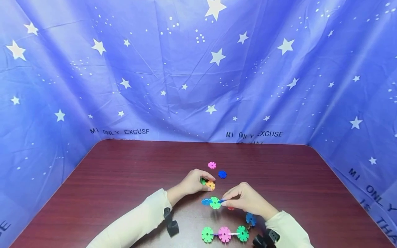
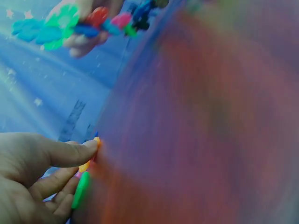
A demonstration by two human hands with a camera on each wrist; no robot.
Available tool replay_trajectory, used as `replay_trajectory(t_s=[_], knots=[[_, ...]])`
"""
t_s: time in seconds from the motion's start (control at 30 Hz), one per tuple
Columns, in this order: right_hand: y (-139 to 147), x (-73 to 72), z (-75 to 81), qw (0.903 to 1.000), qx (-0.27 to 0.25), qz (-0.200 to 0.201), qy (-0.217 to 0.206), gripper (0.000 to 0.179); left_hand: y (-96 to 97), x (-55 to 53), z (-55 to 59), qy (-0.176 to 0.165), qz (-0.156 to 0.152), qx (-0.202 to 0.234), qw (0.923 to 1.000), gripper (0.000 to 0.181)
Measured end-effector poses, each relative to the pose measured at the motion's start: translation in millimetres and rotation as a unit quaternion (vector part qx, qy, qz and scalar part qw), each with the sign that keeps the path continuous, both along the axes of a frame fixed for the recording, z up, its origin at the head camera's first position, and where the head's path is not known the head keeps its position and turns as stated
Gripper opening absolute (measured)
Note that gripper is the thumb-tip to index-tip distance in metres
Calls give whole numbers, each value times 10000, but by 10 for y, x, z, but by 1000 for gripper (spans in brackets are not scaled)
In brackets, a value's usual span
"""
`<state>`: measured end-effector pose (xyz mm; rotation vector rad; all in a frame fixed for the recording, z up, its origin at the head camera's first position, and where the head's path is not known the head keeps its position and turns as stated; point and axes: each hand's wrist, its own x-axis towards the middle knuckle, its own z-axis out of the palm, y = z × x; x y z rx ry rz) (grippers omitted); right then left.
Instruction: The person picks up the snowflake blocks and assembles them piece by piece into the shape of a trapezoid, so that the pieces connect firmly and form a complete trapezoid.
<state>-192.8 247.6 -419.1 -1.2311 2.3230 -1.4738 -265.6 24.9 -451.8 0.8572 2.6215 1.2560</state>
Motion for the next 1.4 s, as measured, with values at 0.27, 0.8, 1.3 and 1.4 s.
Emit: replay_trajectory(t_s=[0.27,0.8,1.3,1.4], knots=[[-65,-82,-98,9993,-19,-272,247,11,-248,-96,34,-300,412,638,9967,25],[-159,-56,-109,9904,295,-1346,-68,7,-494,85,135,-1635,702,2239,9582,17],[-180,-73,-109,9831,446,-1757,-270,10,-640,325,142,-2906,915,2892,9075,27],[-202,-73,-104,9823,460,-1793,-276,10,-626,338,172,-2939,917,2909,9059,27]])
